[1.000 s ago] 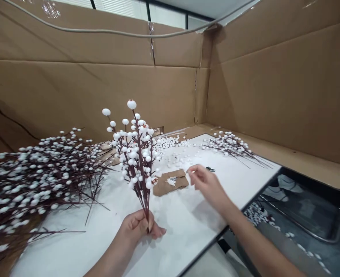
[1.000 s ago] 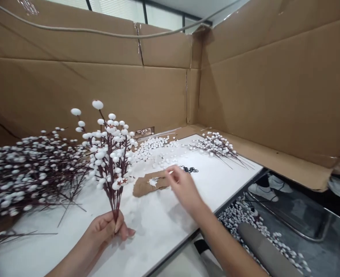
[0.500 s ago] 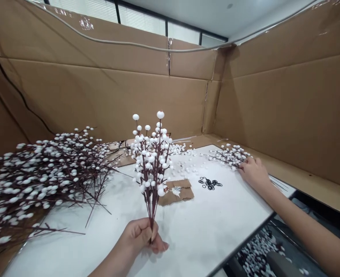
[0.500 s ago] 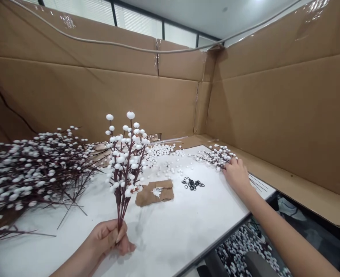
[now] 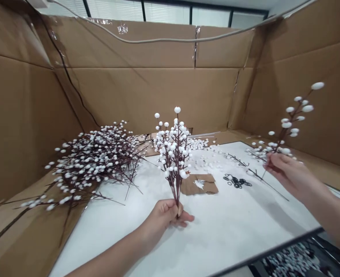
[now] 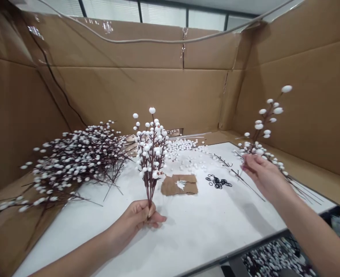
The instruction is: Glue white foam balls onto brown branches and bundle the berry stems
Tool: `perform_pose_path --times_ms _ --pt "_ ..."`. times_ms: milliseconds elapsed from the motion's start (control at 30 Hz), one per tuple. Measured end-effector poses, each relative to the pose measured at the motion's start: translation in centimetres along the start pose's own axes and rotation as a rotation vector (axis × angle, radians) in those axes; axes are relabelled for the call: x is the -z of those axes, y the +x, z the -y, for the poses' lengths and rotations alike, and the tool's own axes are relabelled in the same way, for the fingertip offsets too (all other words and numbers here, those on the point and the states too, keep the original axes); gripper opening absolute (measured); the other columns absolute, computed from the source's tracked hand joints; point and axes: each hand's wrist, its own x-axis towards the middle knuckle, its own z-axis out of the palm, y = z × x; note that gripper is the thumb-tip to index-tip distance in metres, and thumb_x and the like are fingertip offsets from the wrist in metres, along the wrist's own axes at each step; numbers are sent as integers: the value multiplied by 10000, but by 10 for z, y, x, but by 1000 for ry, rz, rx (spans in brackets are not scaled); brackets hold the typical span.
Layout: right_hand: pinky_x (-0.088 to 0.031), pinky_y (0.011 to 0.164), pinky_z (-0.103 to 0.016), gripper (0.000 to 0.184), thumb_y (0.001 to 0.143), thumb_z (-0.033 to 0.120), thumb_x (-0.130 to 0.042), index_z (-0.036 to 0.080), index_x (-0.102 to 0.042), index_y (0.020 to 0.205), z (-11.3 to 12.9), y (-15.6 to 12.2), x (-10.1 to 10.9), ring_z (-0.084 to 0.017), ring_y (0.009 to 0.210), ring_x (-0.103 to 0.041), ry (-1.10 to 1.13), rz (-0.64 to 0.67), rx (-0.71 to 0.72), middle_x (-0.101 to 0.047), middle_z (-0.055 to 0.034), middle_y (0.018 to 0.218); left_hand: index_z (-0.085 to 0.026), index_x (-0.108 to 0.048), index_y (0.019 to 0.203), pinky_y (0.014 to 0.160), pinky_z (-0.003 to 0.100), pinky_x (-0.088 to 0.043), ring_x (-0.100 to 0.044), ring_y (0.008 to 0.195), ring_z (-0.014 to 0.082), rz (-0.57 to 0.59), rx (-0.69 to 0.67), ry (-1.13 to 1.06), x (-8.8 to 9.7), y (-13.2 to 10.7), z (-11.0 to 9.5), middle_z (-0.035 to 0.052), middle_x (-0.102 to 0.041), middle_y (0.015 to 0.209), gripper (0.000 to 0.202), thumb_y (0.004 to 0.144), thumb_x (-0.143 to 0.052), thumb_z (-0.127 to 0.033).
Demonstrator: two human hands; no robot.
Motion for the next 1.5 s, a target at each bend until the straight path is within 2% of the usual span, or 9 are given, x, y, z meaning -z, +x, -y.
perform_pose_path --times_ms 133,200,267,367,567,1000,1167,1333,1500 --pt "-526 636 -255 342 568 451 -716 211 -574 765 14 -63 -66 -131 622 -582 127 170 -116 -587 7 669 -145 -513 602 660 245 -459 -640 718 168 2 -33 -13 0 0 0 102 -711 749 358 643 -674 -463" --pt "-526 627 -255 335 581 438 -721 191 -559 740 21 -90 -98 -115 595 -574 207 336 -191 -594 13 655 -144 -508 591 647 248 -458 -641 701 173 3 -37 -9 -1 0 1 99 -708 730 383 617 -684 -483" --pt "-526 615 -265 342 575 433 -725 172 -559 722 24 -108 -123 -116 583 -578 239 458 -218 -598 8 658 -140 -517 597 633 254 -457 -644 679 180 5 -42 1 -2 0 2 90 -699 691 401 601 -686 -503" --pt "-521 596 -260 308 583 393 -726 168 -541 682 22 -117 -145 -115 597 -582 280 527 -194 -609 -8 743 -134 -525 597 632 267 -455 -646 639 191 14 -47 17 -2 0 3 47 -649 568 427 604 -664 -538" --pt "-498 601 -229 199 664 311 -679 177 -535 694 15 -115 -146 -112 636 -577 215 549 -87 -621 -16 798 -125 -538 592 605 262 -452 -631 571 174 75 -64 23 -1 0 2 11 -581 512 446 618 -638 -559" --pt "-483 571 -235 208 726 379 -619 191 -532 718 28 -116 -135 -138 639 -588 -20 564 49 -644 -35 852 -120 -529 598 518 238 -447 -605 490 150 162 -67 40 1 0 3 10 -567 542 467 587 -652 -571" --pt "-484 574 -236 220 722 391 -619 192 -525 706 26 -118 -134 -142 632 -594 -47 532 74 -647 -36 821 -117 -525 605 497 237 -461 -595 466 137 181 -65 29 0 -1 3 12 -572 562 446 578 -682 -533" --pt "-485 635 -247 210 735 387 -607 199 -514 727 20 -122 -134 -168 729 -601 -89 498 136 -635 -37 797 -117 -518 605 439 219 -441 -577 419 124 186 -65 31 0 0 7 14 -577 550 425 593 -684 -508" --pt "-485 586 -247 214 746 372 -600 202 -489 676 22 -128 -136 -151 629 -577 -149 435 184 -595 -17 686 -128 -498 609 382 199 -419 -550 362 106 158 -74 47 0 1 10 -2 -567 532 426 604 -668 -519"
